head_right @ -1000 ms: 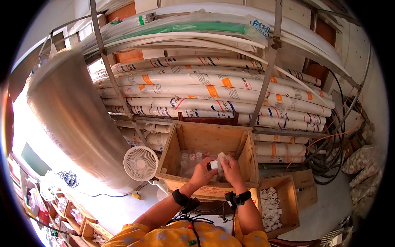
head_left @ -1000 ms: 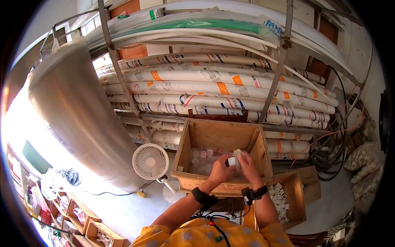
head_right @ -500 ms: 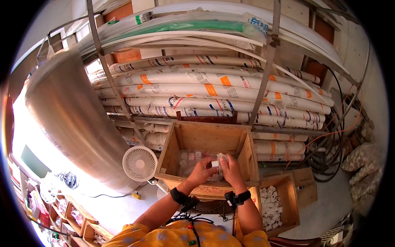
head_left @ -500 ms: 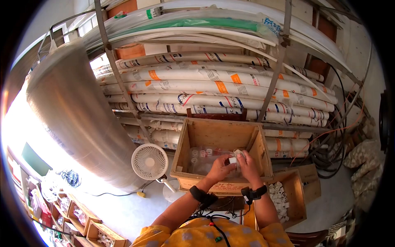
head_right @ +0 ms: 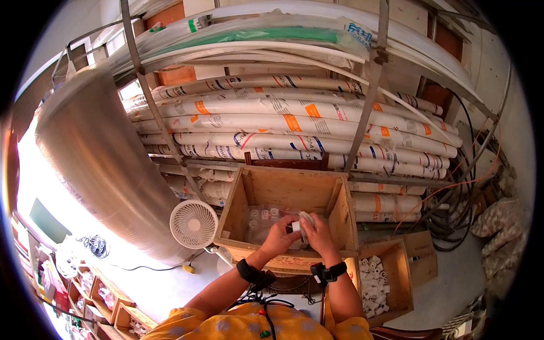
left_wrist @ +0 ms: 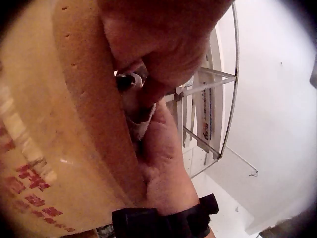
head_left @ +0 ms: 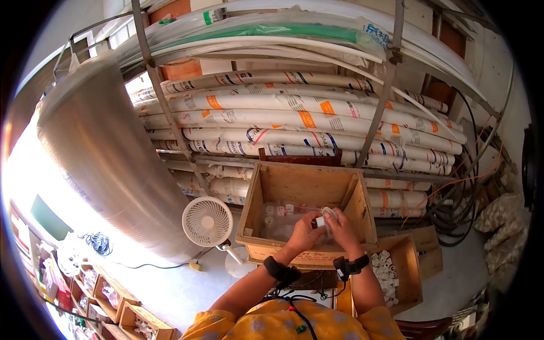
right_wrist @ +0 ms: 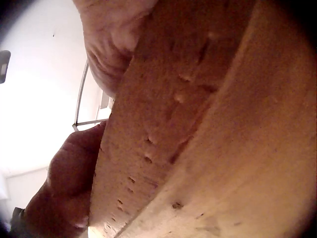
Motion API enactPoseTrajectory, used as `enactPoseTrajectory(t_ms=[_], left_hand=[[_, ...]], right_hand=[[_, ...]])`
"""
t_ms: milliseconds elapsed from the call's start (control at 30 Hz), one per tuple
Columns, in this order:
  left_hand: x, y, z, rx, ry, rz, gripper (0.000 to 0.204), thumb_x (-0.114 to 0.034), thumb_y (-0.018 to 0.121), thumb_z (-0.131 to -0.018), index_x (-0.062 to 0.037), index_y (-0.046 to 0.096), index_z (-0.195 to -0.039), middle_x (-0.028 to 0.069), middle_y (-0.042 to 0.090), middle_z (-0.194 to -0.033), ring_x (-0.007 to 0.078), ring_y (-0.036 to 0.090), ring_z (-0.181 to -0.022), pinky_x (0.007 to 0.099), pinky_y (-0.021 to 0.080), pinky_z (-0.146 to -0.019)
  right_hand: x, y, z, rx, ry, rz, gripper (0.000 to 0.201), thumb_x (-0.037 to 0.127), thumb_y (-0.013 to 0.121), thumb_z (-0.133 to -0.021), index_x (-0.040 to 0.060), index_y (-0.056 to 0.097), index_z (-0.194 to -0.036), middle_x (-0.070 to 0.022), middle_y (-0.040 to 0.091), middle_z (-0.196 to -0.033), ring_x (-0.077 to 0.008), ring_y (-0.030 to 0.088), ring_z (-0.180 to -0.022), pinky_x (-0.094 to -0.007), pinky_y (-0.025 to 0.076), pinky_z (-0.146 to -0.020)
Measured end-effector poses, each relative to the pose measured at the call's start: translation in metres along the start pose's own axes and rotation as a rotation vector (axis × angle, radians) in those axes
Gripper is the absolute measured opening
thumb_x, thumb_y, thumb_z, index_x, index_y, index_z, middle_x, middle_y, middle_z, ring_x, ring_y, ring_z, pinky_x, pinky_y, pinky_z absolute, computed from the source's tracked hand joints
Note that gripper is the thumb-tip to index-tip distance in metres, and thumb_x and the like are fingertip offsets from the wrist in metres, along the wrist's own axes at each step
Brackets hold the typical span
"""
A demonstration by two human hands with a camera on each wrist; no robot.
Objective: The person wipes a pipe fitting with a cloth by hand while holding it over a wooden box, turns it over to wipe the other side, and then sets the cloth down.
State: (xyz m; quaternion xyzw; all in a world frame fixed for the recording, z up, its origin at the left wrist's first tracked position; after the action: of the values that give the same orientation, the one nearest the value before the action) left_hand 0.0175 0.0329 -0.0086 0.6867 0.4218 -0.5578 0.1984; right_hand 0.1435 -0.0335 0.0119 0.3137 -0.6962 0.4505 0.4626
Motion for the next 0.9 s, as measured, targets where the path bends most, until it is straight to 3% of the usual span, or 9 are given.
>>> enactPoseTrajectory(t_ms=[233, 367, 433, 500, 633, 733, 900], left_hand=[[-0.005, 0.000, -0.003, 0.106, -0.096, -0.008, 0.035, -0.011, 0.068, -0.078, 0.0010, 0.056, -0.108, 0.0061, 0.060, -0.078, 0.0112, 0.053, -0.068, 0.0271, 0.046, -0.062], [-0.004, 0.000, -0.001, 0.053, -0.090, -0.018, 0.036, -0.010, 0.069, -0.076, 0.0011, 0.056, -0.107, 0.0073, 0.060, -0.077, 0.0120, 0.055, -0.067, 0.0277, 0.046, -0.061], [-0.003, 0.000, 0.001, 0.002, -0.082, -0.041, 0.037, -0.010, 0.070, -0.075, 0.0009, 0.056, -0.107, 0.0082, 0.060, -0.077, 0.0127, 0.056, -0.068, 0.0284, 0.047, -0.062], [-0.009, -0.002, 0.002, -0.028, -0.035, -0.109, 0.039, -0.009, 0.071, -0.073, 0.0001, 0.056, -0.108, 0.0099, 0.061, -0.081, 0.0145, 0.058, -0.071, 0.0292, 0.047, -0.064], [-0.006, -0.002, 0.002, -0.094, 0.112, -0.211, 0.041, -0.009, 0.072, -0.071, -0.0013, 0.056, -0.108, 0.0122, 0.062, -0.087, 0.0180, 0.059, -0.074, 0.0303, 0.048, -0.067], [-0.004, 0.000, 0.001, -0.048, 0.073, -0.186, 0.040, -0.011, 0.072, -0.072, -0.0017, 0.057, -0.108, 0.0131, 0.062, -0.089, 0.0197, 0.058, -0.074, 0.0304, 0.048, -0.069], [-0.006, 0.000, -0.004, 0.075, -0.076, -0.113, 0.037, -0.012, 0.070, -0.076, -0.0006, 0.057, -0.108, 0.0097, 0.062, -0.084, 0.0156, 0.057, -0.073, 0.0294, 0.048, -0.067]], right_hand=[[0.004, -0.003, 0.001, -0.034, -0.049, -0.018, 0.035, 0.031, 0.048, -0.093, -0.0023, 0.054, -0.104, -0.0202, 0.061, -0.089, -0.0295, 0.060, -0.081, -0.0363, 0.045, -0.071], [-0.025, 0.000, -0.006, -0.083, -0.052, -0.043, 0.038, 0.033, 0.048, -0.093, -0.0022, 0.055, -0.106, -0.0191, 0.062, -0.093, -0.0295, 0.060, -0.085, -0.0352, 0.045, -0.074], [-0.017, 0.002, -0.007, -0.059, -0.044, -0.043, 0.040, 0.035, 0.048, -0.093, -0.0023, 0.055, -0.108, -0.0187, 0.063, -0.096, -0.0288, 0.060, -0.087, -0.0348, 0.045, -0.076], [-0.001, 0.000, -0.003, 0.034, -0.010, -0.014, 0.042, 0.036, 0.049, -0.093, -0.0025, 0.054, -0.111, -0.0184, 0.063, -0.099, -0.0275, 0.060, -0.090, -0.0345, 0.045, -0.078], [0.002, 0.002, -0.002, 0.016, 0.017, 0.014, 0.041, 0.035, 0.051, -0.092, -0.0024, 0.054, -0.110, -0.0171, 0.063, -0.095, -0.0241, 0.059, -0.086, -0.0338, 0.045, -0.075], [-0.001, 0.001, -0.001, -0.006, -0.011, 0.009, 0.038, 0.033, 0.050, -0.093, -0.0020, 0.055, -0.108, -0.0162, 0.062, -0.090, -0.0231, 0.058, -0.081, -0.0338, 0.045, -0.072], [0.002, -0.002, 0.000, -0.002, -0.037, 0.037, 0.036, 0.032, 0.048, -0.093, -0.0020, 0.055, -0.105, -0.0165, 0.061, -0.084, -0.0216, 0.058, -0.077, -0.0344, 0.045, -0.069]])
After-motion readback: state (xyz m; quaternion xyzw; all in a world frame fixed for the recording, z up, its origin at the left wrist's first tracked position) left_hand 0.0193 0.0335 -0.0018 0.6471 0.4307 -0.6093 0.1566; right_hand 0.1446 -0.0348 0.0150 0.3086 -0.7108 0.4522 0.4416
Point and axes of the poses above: each hand's wrist, its own z-axis away from the middle knuckle, its own y-axis out of the palm, x = y × z, the point moved 3 cm from there along -z, towards the middle knuckle
